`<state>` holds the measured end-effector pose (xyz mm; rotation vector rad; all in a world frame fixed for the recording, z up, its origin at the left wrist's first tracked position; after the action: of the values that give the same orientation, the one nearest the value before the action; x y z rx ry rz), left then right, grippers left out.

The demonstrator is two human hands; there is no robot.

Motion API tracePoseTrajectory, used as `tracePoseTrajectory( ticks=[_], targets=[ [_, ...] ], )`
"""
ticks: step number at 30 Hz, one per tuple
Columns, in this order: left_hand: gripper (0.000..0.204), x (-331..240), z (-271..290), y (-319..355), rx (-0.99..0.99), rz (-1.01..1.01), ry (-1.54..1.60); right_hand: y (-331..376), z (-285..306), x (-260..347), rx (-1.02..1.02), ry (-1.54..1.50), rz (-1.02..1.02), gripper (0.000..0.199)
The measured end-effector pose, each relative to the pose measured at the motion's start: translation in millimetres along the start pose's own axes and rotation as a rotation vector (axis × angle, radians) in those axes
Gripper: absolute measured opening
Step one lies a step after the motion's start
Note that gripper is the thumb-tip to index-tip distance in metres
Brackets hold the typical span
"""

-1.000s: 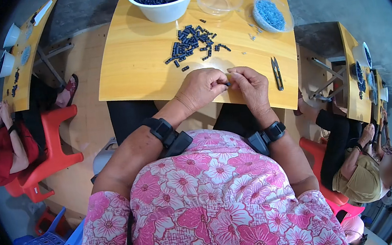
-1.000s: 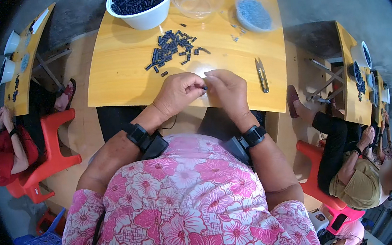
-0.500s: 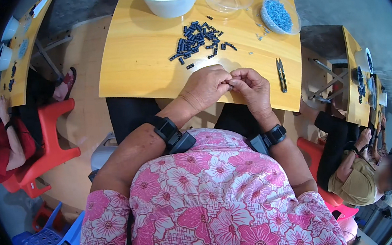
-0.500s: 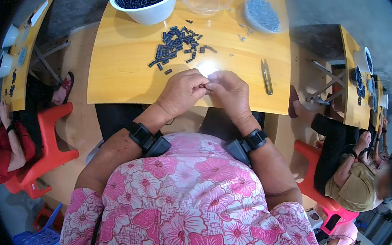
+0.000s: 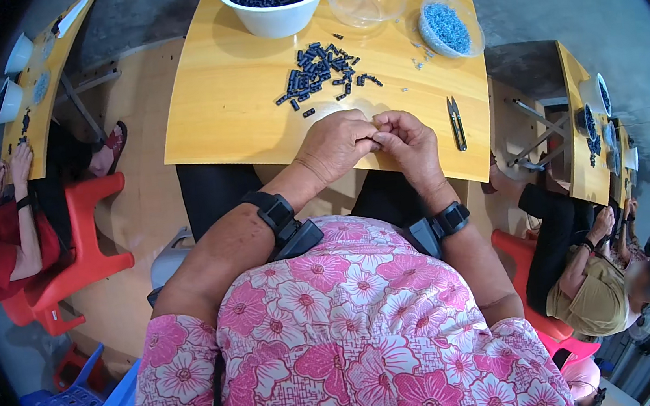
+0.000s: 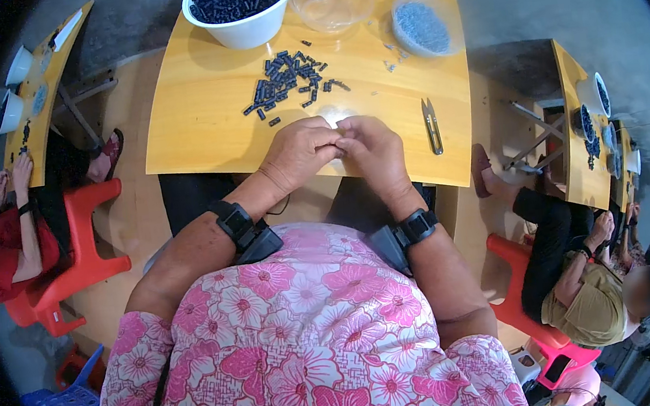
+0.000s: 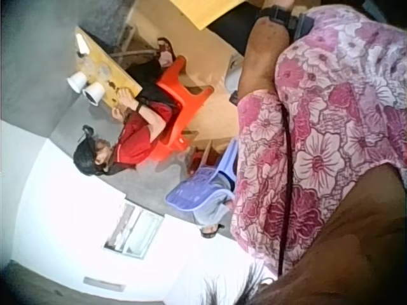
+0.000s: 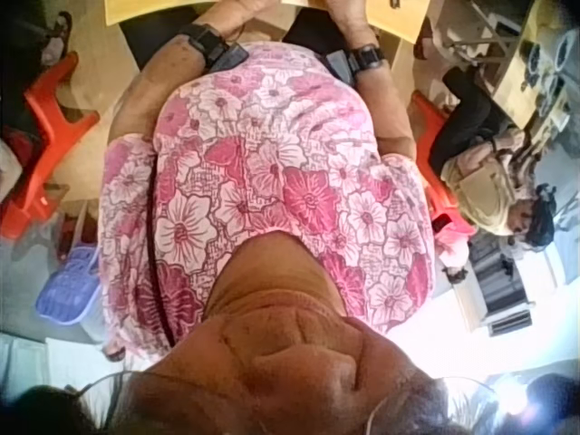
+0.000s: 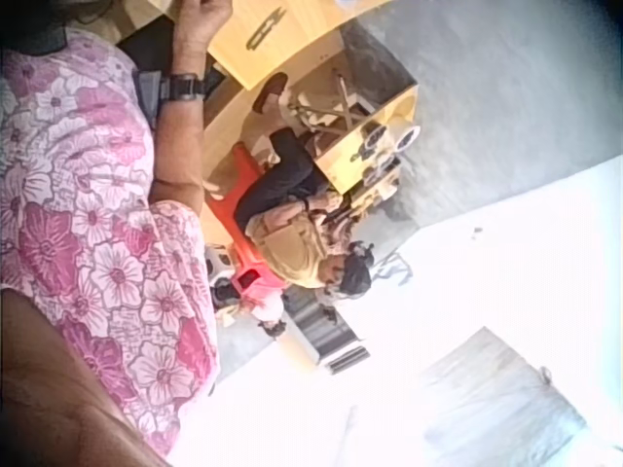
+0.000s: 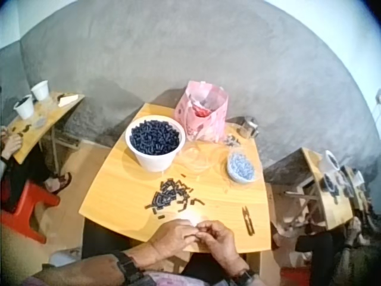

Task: Manually assembling small black plastic components at a workshop table.

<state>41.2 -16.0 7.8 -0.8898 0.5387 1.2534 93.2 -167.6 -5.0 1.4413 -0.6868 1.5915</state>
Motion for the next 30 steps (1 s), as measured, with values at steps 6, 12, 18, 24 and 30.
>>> tracePoseTrajectory(
  ticks=[6, 12, 18, 24, 30],
  targets=[
    [0.012, -4, 1, 2, 0.007, -0.012, -0.011, -12, 1, 35, -0.168, -0.125, 0.101, 0.021],
    [0.011, -3, 0, 1, 0.053, 0.023, -0.066, -29, -26, 57, -0.187, -0.037, 0.353, 0.024],
    [0.013, -5, 4, 1, 0.050, 0.051, 0.014, -33, -40, 55, -0.138, 0.193, 0.482, 0.019],
    [0.019, 6, -3, 4, 0.108, 0.148, -0.021, -34, -44, 57, -0.088, 0.309, 0.510, 0.023],
    [0.029, 8, -5, 3, 0.130, 0.231, 0.016, -38, -50, 59, -0.006, 0.309, 0.482, 0.031]
  ],
)
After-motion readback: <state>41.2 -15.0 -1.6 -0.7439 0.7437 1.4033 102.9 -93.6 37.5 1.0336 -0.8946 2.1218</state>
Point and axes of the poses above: each hand's wrist, its own y-axis away from the middle knuckle, its own z-axis out of the back of the hand, x = y × z, the point moved 4 cm from there along -y, towards the middle knuckle
